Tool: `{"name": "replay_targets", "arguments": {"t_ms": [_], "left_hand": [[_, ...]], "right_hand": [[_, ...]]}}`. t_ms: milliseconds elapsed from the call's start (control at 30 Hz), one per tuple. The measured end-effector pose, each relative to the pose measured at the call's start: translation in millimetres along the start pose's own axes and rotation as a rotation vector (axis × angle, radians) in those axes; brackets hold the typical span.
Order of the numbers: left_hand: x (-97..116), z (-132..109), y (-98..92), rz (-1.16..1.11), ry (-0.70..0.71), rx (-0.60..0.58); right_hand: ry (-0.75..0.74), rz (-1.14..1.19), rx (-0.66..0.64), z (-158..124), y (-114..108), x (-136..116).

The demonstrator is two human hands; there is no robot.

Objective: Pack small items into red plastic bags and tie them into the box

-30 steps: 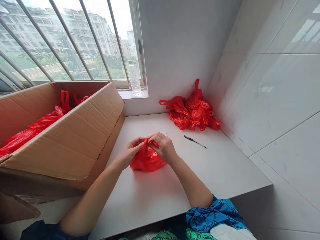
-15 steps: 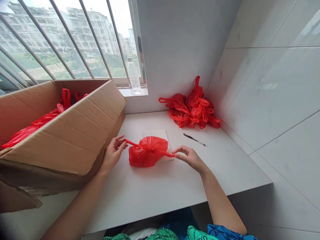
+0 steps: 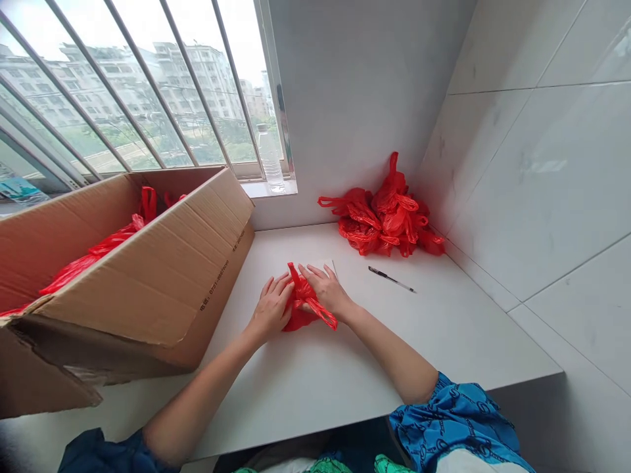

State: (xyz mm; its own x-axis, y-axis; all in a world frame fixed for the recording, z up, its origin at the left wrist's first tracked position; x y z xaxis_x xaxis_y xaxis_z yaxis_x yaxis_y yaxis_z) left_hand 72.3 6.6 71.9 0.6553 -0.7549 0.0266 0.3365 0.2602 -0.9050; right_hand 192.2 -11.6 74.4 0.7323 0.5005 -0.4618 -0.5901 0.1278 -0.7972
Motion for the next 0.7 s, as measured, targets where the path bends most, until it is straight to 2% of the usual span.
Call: {"name": "replay_targets", "arguments": {"t_ms": [133, 233, 433, 700], "left_hand": [[-10.4, -5.3, 31.0, 0.002, -0.049, -0.047], [-14.0, -7.0, 44.5, -0.01, -0.071, -0.066], [-14.8, -8.0, 57.2, -0.047, -0.067, -0.085], [-16.5, -9.6, 65.1, -0.119, -0.083, -0.109]], "right_hand": [[0.102, 0.018, -0.026, -8.0, 17.4, 19.9], [0.162, 0.012, -0.067, -12.2, 27.1, 29.3], [0.185, -0.029, -0.132, -14.8, 40.4, 33.6], [0.204, -0.018, -0.175, -16.1, 42.3, 32.5]]}}
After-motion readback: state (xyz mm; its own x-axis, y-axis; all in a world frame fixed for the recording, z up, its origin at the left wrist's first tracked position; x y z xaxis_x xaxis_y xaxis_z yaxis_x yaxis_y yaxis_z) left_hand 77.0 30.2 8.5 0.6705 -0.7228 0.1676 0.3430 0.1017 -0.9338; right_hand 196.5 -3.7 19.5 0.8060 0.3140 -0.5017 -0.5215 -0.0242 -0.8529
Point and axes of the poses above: each hand's wrist, its own z-axis towards the middle knuckle, its own y-axis out of the palm, x = y × z, the point moved 8 cm from there along z, towards the middle knuckle, and after that the axes turned 13 degrees about z, right-handed, at the moved point
